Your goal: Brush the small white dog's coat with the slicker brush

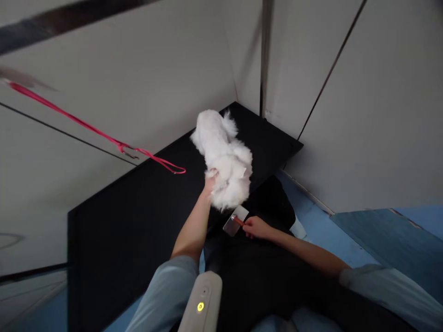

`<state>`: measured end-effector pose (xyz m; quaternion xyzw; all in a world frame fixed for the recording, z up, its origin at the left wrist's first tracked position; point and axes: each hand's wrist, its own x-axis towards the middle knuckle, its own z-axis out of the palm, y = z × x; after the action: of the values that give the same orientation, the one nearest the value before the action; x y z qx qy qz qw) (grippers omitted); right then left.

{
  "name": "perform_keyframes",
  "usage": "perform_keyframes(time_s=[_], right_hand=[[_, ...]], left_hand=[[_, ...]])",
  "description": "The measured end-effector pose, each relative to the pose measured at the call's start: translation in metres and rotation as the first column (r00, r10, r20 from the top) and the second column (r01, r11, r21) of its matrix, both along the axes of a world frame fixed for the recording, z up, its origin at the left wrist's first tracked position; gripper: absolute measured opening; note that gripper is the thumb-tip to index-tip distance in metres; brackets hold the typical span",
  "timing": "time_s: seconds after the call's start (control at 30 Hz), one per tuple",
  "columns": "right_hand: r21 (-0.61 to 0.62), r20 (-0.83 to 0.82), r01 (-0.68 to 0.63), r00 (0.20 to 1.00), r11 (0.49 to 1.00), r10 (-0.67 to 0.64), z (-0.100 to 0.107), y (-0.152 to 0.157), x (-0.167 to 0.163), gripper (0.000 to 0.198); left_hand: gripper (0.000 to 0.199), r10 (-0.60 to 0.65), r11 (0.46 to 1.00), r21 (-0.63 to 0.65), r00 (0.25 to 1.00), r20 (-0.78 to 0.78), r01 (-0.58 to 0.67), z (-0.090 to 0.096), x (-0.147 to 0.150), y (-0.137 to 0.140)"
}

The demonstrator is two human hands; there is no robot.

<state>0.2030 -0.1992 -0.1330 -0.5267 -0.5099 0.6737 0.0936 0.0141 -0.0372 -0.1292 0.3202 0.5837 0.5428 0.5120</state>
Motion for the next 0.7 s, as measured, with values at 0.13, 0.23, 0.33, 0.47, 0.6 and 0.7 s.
perform_keyframes(time_s=[0.13, 0.23, 0.33, 0.47, 0.6, 0.7], right_hand=[[0.005, -0.192, 0.212, 0.959, 0.977, -0.207, 0.009, 0.009, -0.009, 0.011], [-0.148, -0.149, 0.203, 0.963, 0.968, -0.225, 0.009, 0.012, -0.02, 0.014], [-0.363, -0.158, 0.074, 0.977, 0.929, -0.139, 0.001, 0.003, -0.023, 0.016], [-0.271, -0.213, 0.215, 0.937, 0.938, -0.276, -0.004, 0.001, -0.022, 0.011], [-0.375, -0.124, 0.174, 0.964, 0.911, -0.236, -0.006, 0.003, -0.022, 0.012], [-0.345, -0.198, 0.167, 0.949, 0.923, -0.246, -0.005, 0.008, -0.021, 0.011]], left_hand=[[0.034, -0.077, 0.995, 0.052, 0.992, -0.096, 0.082, 0.005, 0.003, -0.002], [0.031, -0.166, 0.982, 0.056, 0.969, -0.183, 0.179, 0.013, 0.008, -0.004], [0.03, -0.199, 0.975, 0.055, 0.959, -0.2, 0.214, 0.019, 0.01, -0.002], [0.023, -0.159, 0.986, 0.018, 0.97, -0.183, 0.165, 0.018, 0.009, 0.001], [0.023, -0.131, 0.991, 0.019, 0.976, -0.173, 0.136, 0.015, 0.003, 0.003], [0.027, -0.116, 0.992, 0.021, 0.978, -0.176, 0.122, 0.016, 0.0, 0.001]])
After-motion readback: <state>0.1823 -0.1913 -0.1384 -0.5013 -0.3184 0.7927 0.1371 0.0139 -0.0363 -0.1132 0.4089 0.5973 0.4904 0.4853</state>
